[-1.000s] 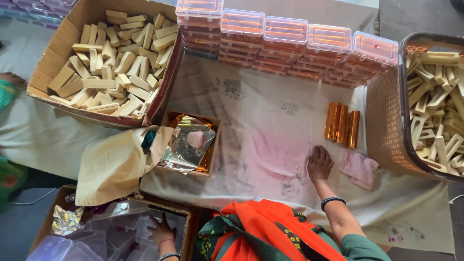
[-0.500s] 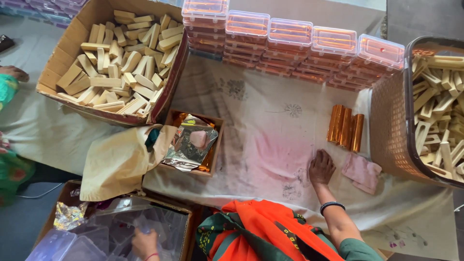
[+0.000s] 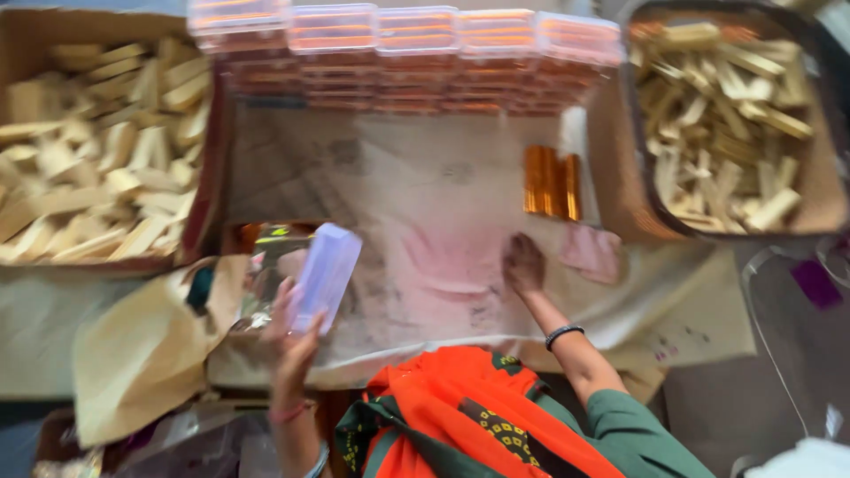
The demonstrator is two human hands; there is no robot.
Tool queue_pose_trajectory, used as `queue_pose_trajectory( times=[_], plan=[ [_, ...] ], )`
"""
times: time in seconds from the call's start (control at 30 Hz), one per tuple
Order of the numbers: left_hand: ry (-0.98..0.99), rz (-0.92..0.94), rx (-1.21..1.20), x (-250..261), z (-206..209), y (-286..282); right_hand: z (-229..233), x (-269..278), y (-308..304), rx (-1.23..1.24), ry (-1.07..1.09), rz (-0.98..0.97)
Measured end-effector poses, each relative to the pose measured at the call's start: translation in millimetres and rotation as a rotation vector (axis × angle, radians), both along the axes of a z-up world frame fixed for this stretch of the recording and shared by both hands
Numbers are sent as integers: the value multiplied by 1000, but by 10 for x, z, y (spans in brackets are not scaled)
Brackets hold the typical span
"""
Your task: The person packages items by wrapping blocks in foil and placing a plastic container into a clear bag. The person folds foil around blocks and wipes the inside of the container with a pink cloth.
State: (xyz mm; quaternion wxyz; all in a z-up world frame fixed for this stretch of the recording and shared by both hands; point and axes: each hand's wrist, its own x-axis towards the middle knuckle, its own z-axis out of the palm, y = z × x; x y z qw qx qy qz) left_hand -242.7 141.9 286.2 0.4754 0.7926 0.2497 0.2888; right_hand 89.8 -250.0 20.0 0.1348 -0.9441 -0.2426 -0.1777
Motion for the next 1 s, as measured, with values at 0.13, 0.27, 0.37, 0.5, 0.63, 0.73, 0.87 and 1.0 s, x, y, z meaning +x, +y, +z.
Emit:
queue_pose_trajectory(
  times=[0.13,0.27,0.37,0.5,0.63,0.73,0.87,1.0],
  plan=[
    [-178,-211,324,1208,-445,-623,607,-177,-144,-110,71,78],
    [-72,-386,632,1923,-1474,-1066,384,154,-797,-55,-48,-195],
    [165,-442,958,2039,-1890,-1341,27,501,-1418,148,45,-323],
    [342,-516,761,1932,-2117,-1464,-529,889,-1670,154,-5,-422],
    [258,-330,474,1998,-2322,-1468,447,429,-1111,-36,356,-603],
    [304,-281,372,2207,-2409,-1362,41,504,-1217,97,282,-457],
    [363,-298,325,2376,-2404,-1300,276,272,-911,293,346,-475],
    [435,-319,217,2346,-2321,-1332,852,108,-265,497,159,-41]
  ],
)
